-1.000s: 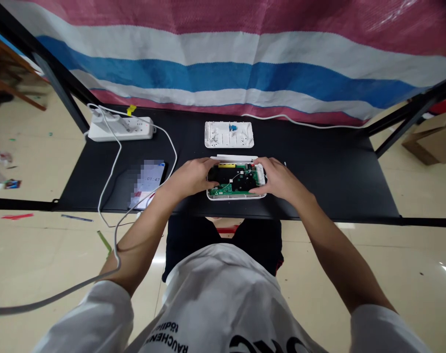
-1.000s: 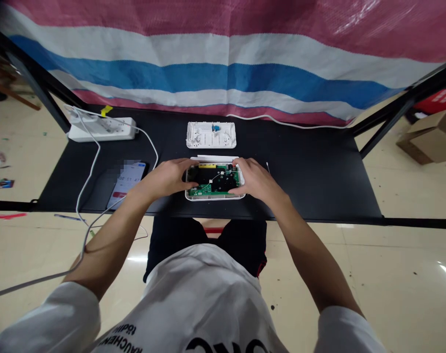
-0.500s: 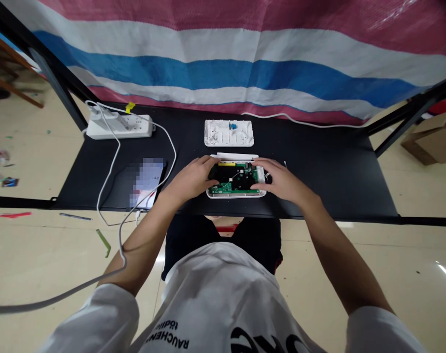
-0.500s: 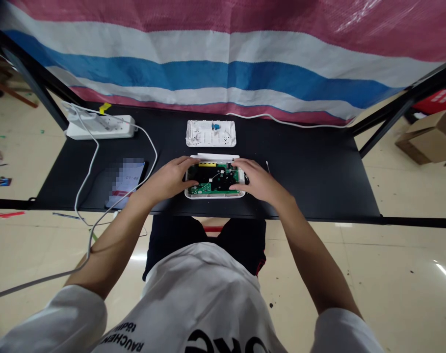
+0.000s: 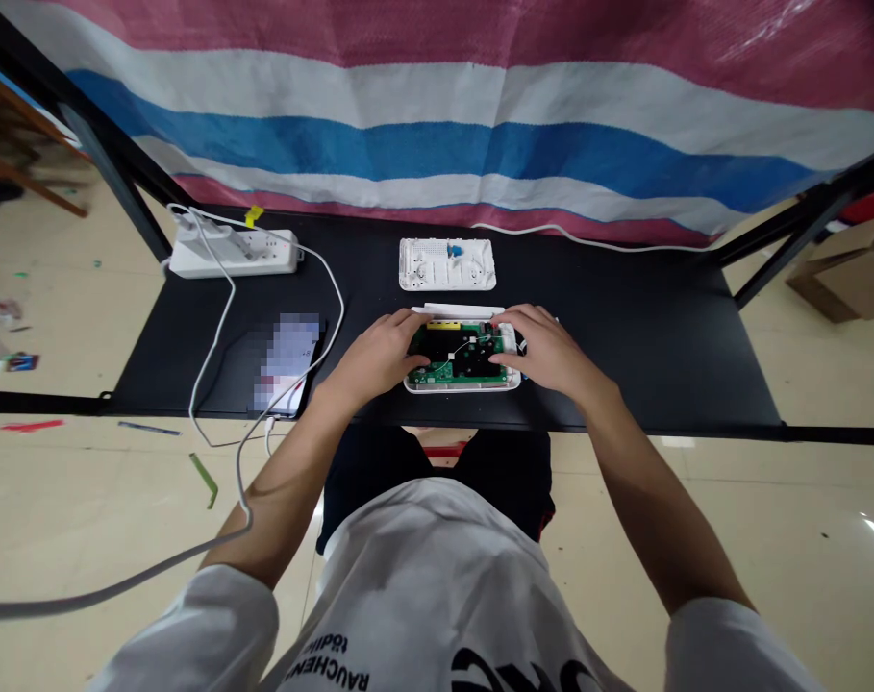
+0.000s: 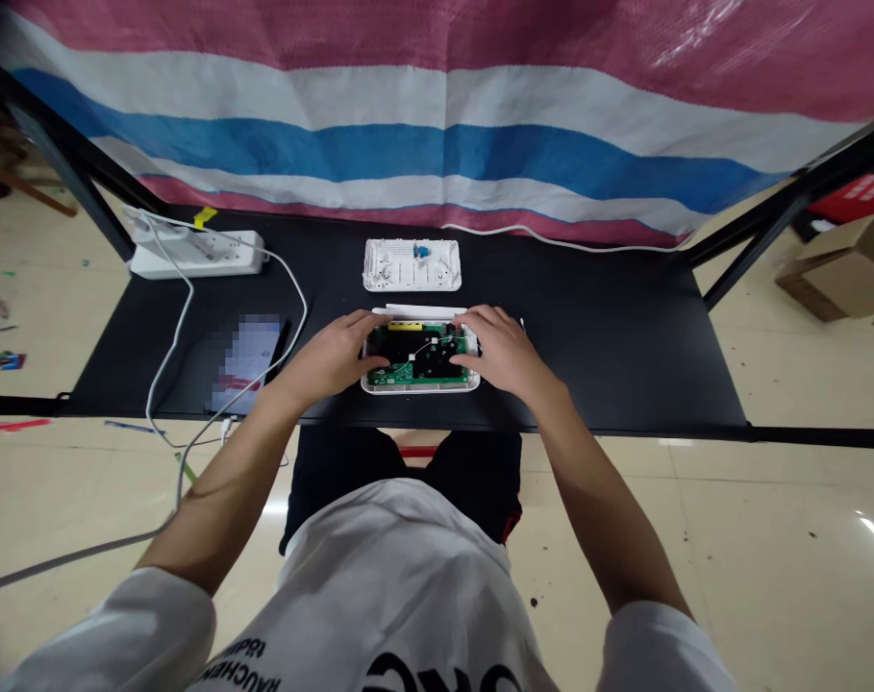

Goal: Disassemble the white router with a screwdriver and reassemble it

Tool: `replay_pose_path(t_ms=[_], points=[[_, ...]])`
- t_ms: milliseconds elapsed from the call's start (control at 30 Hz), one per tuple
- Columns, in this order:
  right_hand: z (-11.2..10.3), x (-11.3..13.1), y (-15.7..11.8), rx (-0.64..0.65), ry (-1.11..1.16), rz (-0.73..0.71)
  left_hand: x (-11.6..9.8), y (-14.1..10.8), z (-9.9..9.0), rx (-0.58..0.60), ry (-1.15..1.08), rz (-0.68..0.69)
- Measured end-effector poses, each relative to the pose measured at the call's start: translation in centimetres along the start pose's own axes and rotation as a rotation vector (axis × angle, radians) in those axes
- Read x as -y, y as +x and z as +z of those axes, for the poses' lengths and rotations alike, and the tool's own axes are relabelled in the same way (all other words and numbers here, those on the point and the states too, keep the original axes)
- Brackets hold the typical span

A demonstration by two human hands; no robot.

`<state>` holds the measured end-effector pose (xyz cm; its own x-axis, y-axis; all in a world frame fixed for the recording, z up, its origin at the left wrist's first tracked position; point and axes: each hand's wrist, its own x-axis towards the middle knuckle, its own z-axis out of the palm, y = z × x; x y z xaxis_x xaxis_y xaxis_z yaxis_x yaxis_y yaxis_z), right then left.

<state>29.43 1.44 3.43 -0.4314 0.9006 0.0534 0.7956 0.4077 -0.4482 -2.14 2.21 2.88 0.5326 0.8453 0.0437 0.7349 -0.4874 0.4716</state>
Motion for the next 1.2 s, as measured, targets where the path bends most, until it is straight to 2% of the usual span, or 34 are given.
replay_pose_path(t_ms=[100, 200, 367, 433, 500, 600, 700, 767, 900, 1033, 1100, 1200], points=[[-0.2, -0.3, 0.3, -0.004, 0.049, -0.015, 0.0, -0.2, 0.2, -0.002, -0.011, -0.013], [-0.7, -1.1, -0.2, -0.071, 0.173, 0.005, 0.3, -0.7, 0.3, -0.02, -0.059, -0.003], [-2.1, -2.5, -2.5, -0.218, 0.206, 0.193, 0.1, -1.3, 0.0, -0.078, -0.081, -0.006], [-2.3, -2.5, -3.8, -0.203, 0.193, 0.274, -0.2, -1.3, -0.3, -0.126, -0.096, -0.013], [-2.1, -2.3, -5.0, -0.132, 0.168, 0.319, -0.3, -1.1, -0.5, -0.167, -0.121, -0.025], [-0.8, -1.8, -6.0, -0.052, 0.076, 0.305, -0.1, -0.1, -0.9, -0.228, -0.156, -0.053], [0.5, -1.6, -6.3, -0.054, 0.024, 0.239, 0.7, 2.0, -1.5, -0.298, -0.151, -0.088], [0.9, -1.5, -6.2, -0.073, 0.03, 0.201, 1.6, 4.2, -1.9, -0.313, -0.118, -0.065], [0.9, -1.5, -6.1, -0.085, 0.001, 0.184, 4.2, 10.1, -2.2, -0.276, -0.04, 0.043], [0.9, -1.3, -6.0, -0.088, 0.016, 0.161, 6.5, 15.9, -1.4, -0.209, -0.001, 0.124], [0.8, -1.1, -5.9, -0.11, 0.045, 0.176, 7.1, 18.0, -0.7, -0.164, 0.011, 0.104], [1.0, -0.8, -5.7, -0.129, 0.035, 0.199, 7.0, 19.5, -0.1, -0.089, 0.011, 0.084]])
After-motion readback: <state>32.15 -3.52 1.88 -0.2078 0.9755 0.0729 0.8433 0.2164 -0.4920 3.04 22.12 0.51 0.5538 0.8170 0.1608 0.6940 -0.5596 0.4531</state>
